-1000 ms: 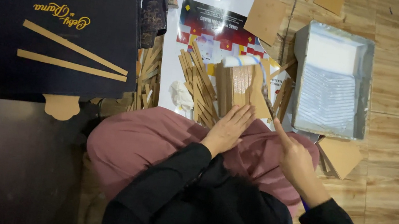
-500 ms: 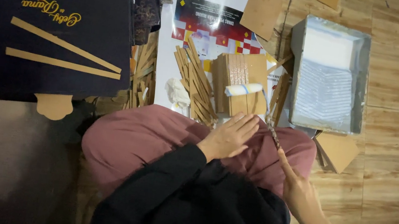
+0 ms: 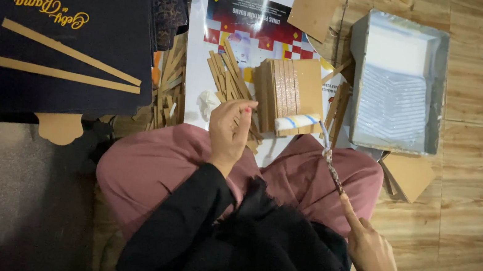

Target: Applying glue to small cardboard pieces using a paint roller dipped in a glue tray.

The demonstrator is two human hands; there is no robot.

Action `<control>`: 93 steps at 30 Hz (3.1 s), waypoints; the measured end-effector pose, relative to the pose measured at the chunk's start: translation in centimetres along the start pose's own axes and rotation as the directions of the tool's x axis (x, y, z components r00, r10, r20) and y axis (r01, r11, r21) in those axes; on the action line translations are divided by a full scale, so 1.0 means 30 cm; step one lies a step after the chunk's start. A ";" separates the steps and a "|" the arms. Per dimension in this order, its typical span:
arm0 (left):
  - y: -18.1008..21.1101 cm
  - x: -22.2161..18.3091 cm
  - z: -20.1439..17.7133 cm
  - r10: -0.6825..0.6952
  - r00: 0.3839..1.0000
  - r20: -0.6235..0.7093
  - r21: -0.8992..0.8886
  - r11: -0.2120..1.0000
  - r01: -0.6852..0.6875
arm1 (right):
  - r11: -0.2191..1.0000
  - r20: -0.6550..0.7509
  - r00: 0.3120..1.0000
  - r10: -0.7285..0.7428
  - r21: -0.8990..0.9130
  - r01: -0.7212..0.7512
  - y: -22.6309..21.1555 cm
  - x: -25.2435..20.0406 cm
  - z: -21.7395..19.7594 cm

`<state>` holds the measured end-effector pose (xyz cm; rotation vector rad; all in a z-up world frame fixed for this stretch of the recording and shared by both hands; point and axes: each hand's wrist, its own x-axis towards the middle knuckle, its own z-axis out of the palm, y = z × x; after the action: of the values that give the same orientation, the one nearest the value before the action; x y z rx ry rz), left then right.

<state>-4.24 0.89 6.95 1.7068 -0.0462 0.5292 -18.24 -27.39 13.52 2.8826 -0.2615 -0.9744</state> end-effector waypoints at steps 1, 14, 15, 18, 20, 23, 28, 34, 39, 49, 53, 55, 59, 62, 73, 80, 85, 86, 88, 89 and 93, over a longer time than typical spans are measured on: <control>-0.002 -0.002 0.000 -0.002 1.000 -0.001 0.001 1.000 0.002 | 1.000 0.002 1.000 -0.001 -0.001 0.001 0.009 0.002 0.011; -0.024 -0.002 0.001 -0.038 0.999 -0.022 -0.009 0.999 0.038 | 0.998 0.077 0.995 0.061 -0.018 -0.060 -0.005 -0.047 -0.010; -0.024 -0.002 -0.001 -0.041 0.999 -0.026 -0.008 0.999 0.041 | 0.999 0.071 0.996 0.051 -0.002 -0.051 -0.002 -0.050 -0.010; -0.029 0.000 -0.002 -0.050 0.998 -0.035 -0.010 0.999 0.049 | 0.995 0.149 0.985 0.092 -0.061 -0.084 0.001 -0.068 -0.018; -0.032 0.000 0.002 -0.050 0.998 -0.040 -0.013 0.999 0.049 | 0.993 0.173 0.978 0.114 -0.042 -0.108 -0.010 -0.080 -0.041; -0.026 0.001 -0.003 -0.055 0.997 -0.055 -0.026 0.998 0.054 | 0.991 0.209 0.969 0.134 -0.021 -0.133 -0.003 -0.104 -0.042; -0.022 0.005 -0.013 -0.080 0.994 -0.074 -0.047 0.996 0.076 | 0.988 0.261 0.955 0.142 0.023 -0.153 -0.001 -0.159 -0.055; -0.032 0.007 -0.019 -0.092 0.989 -0.115 -0.058 0.995 0.085 | 0.906 0.073 0.993 0.091 0.407 -0.113 -0.021 -0.150 -0.100; -0.035 0.003 -0.021 -0.251 0.962 -0.111 -0.200 0.953 0.226 | 0.764 -0.361 0.929 0.083 0.621 0.173 -0.033 0.008 -0.174; -0.176 -0.004 0.076 -0.580 0.771 0.265 -0.136 0.769 0.625 | 0.729 -0.430 0.857 0.285 0.677 0.098 0.221 0.443 -0.035; -0.178 0.011 0.092 -0.633 0.674 0.380 -0.089 0.701 0.708 | 0.794 -0.339 0.879 0.335 0.604 -0.070 0.279 0.540 0.021; -0.178 0.015 0.096 -0.644 0.644 0.412 -0.085 0.677 0.731 | 0.764 -0.341 0.896 0.284 0.646 0.004 0.312 0.587 0.047; -0.146 0.022 0.095 -0.673 0.557 0.486 -0.001 0.637 0.771 | 0.946 -0.491 0.832 0.257 0.305 -0.112 0.295 0.642 0.038; -0.148 0.001 0.095 -0.623 0.578 0.527 -0.040 0.661 0.749 | 0.939 -0.562 0.823 0.083 0.320 0.124 0.203 0.713 0.031; -0.199 -0.047 0.117 -0.443 0.713 0.543 -0.135 0.792 0.595 | 0.638 -0.444 0.896 -0.002 0.689 0.343 -0.134 0.729 -0.028; -0.219 -0.062 0.129 -0.461 0.684 0.565 -0.085 0.792 0.604 | 0.668 -0.468 0.883 0.028 0.666 0.332 -0.154 0.702 -0.043; -0.210 -0.064 0.129 -0.463 0.682 0.566 -0.093 0.786 0.611 | 0.693 -0.442 0.895 0.062 0.664 0.280 -0.162 0.700 -0.041; -0.201 -0.064 0.125 -0.465 0.677 0.570 -0.073 0.793 0.605 | 0.702 -0.429 0.901 0.070 0.663 0.260 -0.170 0.689 -0.046; -0.191 -0.063 0.119 -0.465 0.673 0.575 -0.053 0.800 0.598 | 0.711 -0.416 0.906 0.081 0.661 0.241 -0.183 0.676 -0.053; -0.188 -0.063 0.117 -0.452 0.677 0.581 -0.036 0.816 0.577 | 0.698 -0.404 0.910 0.096 0.679 0.228 -0.188 0.673 -0.054; -0.150 -0.057 0.096 -0.412 0.679 0.608 0.033 0.867 0.497 | 0.681 -0.367 0.921 0.126 0.707 0.189 -0.195 0.670 -0.042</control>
<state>-3.41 -1.31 1.85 1.6102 -0.1035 -0.4059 -0.97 -25.41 1.80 3.7272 -0.7185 -0.2654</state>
